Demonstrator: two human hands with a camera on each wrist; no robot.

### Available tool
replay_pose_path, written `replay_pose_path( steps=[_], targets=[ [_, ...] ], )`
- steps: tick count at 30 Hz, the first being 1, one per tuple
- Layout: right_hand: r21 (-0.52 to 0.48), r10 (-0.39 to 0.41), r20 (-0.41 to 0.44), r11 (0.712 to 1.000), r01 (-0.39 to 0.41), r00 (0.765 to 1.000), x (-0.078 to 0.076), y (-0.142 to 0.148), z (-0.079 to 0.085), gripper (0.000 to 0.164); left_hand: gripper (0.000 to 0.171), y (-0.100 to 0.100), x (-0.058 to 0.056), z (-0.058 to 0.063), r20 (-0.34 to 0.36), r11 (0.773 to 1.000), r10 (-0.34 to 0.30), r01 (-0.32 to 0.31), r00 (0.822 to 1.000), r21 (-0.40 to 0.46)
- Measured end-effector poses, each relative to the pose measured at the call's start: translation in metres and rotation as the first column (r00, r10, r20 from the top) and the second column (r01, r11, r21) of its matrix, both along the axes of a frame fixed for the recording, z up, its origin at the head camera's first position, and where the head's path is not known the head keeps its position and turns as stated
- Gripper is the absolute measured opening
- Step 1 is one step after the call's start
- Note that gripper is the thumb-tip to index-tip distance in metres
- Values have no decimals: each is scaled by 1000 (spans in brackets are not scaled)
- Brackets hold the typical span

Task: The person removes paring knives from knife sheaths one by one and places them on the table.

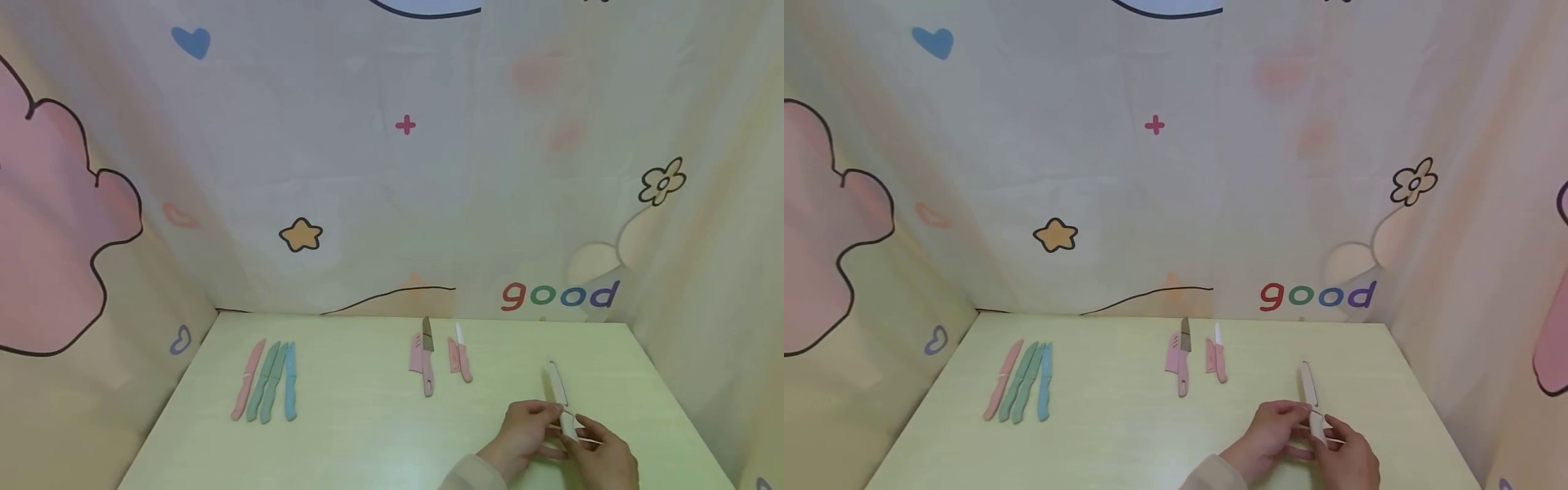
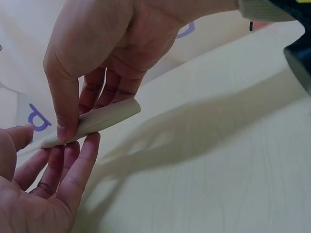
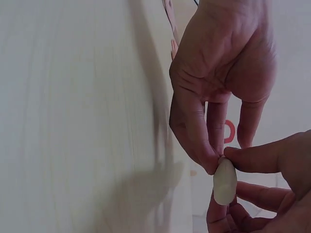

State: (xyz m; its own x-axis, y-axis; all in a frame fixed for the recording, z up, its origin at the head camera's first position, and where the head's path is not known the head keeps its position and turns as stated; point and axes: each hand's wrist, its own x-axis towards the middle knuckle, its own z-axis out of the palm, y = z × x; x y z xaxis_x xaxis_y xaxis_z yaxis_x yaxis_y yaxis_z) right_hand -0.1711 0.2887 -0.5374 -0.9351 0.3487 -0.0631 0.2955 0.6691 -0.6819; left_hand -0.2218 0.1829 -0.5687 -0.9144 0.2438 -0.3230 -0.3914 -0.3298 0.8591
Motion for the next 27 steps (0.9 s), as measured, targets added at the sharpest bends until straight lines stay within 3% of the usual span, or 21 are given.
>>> replay_pose_path(
  steps=[9,18,23,27],
  targets=[
    [-15,66,30,998,-66,997,3,-15,2,61,11,-19,-2,2,-50,995,22,-27,998,-92],
    [-58,55,27,997,-53,998,7,-30,2,65,9,-35,-4,0,-66,989,23,-33,998,-143],
    [-198,78,69,978,-63,995,7,-34,1,71,8,-50,-4,3,-81,987,-14,1,997,-158],
    [-349,98,112,936,-53,989,6,-37,-2,74,8,-61,-4,2,-86,987,-26,12,996,-160]
  ],
)
